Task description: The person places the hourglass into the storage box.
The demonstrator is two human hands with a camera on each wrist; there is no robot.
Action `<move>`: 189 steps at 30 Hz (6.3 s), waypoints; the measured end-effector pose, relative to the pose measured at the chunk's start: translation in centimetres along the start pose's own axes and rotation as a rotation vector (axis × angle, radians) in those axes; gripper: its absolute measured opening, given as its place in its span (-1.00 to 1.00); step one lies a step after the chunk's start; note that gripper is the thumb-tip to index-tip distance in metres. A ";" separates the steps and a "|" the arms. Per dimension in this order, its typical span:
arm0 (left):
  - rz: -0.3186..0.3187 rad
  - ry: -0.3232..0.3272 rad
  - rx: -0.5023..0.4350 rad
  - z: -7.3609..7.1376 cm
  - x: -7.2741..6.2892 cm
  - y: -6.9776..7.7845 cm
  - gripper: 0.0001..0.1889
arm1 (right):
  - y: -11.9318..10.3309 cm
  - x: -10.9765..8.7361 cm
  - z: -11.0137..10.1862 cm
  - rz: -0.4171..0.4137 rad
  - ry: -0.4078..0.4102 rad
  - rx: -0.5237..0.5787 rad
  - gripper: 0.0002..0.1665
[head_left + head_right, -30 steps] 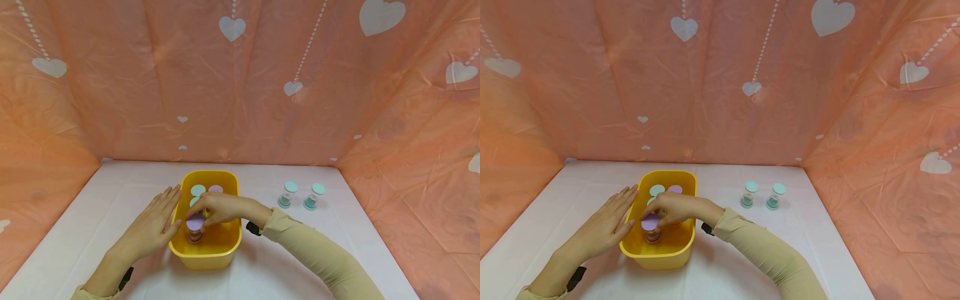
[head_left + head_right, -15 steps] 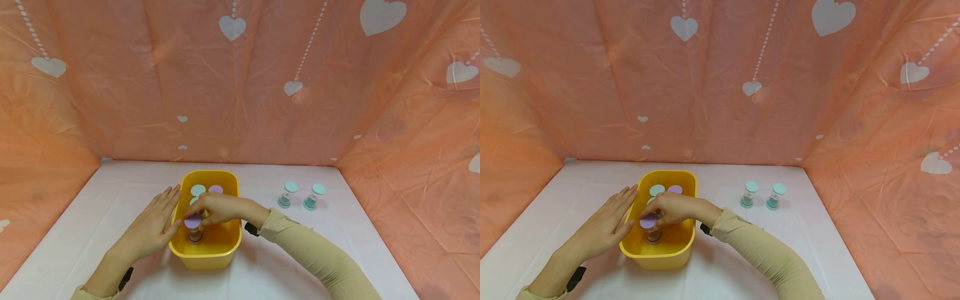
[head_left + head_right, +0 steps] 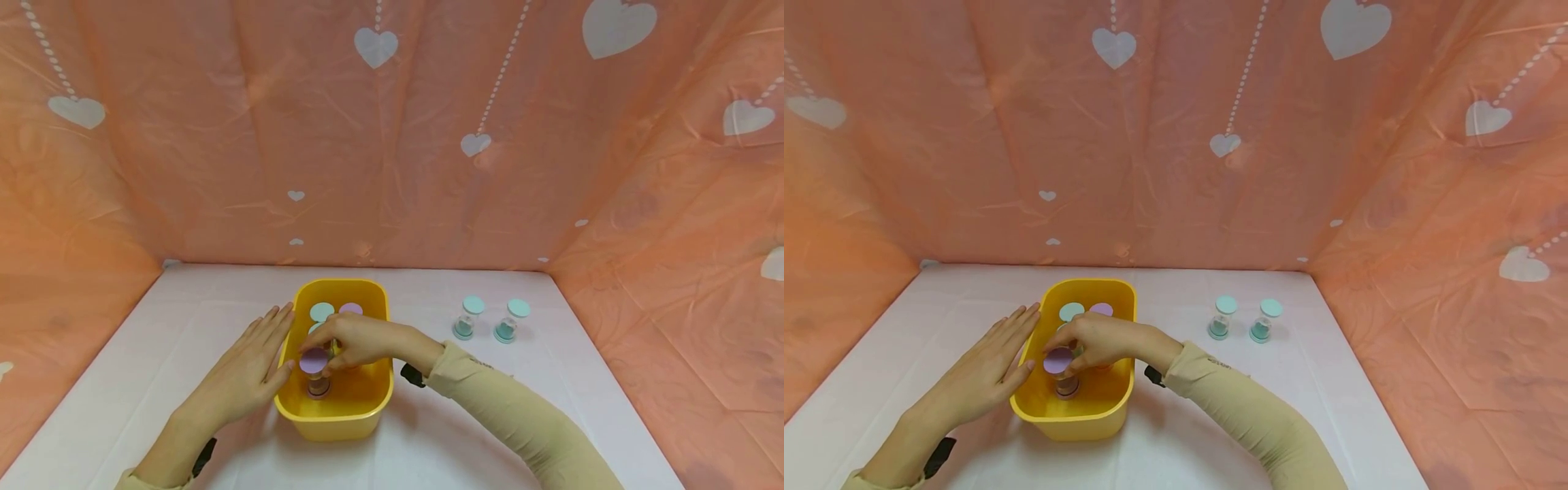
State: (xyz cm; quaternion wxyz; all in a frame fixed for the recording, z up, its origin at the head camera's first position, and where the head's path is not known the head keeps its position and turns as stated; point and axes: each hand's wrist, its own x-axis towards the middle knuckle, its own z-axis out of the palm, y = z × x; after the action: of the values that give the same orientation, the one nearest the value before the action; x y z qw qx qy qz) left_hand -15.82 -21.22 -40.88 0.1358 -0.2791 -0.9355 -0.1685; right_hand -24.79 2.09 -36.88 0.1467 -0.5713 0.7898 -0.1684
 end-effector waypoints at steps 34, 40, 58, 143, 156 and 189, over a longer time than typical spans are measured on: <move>-0.001 0.019 0.000 0.2 0.0 0.1 -0.25 | 2.3 -10.3 -1.8 0.045 0.809 0.196 -0.64; -0.011 0.014 -0.006 0.2 -0.1 0.1 -0.26 | 3.4 -12.9 -1.3 0.146 0.958 0.267 -0.65; -0.034 -0.018 -0.016 0.2 0.0 0.0 -0.25 | 6.9 -19.8 2.0 0.435 1.204 0.340 -0.44; -0.040 -0.013 -0.018 0.2 -0.1 0.0 -0.25 | 4.9 -18.1 1.8 0.592 1.089 0.526 -0.35; -0.048 -0.015 -0.017 0.2 -0.1 0.1 -0.24 | 1.5 -16.7 0.2 0.388 1.090 0.490 -0.37; -0.051 -0.024 -0.021 0.3 -0.1 0.0 -0.24 | -3.3 -10.2 -0.5 0.090 0.968 0.460 -0.43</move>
State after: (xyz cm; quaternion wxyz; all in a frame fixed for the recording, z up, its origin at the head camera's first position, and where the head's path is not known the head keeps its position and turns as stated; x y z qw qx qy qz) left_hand -15.78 -21.18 -41.16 0.1171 -0.2586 -0.9421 -0.1784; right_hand -19.06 10.93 -34.63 -0.1056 -0.3470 0.7337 -0.5747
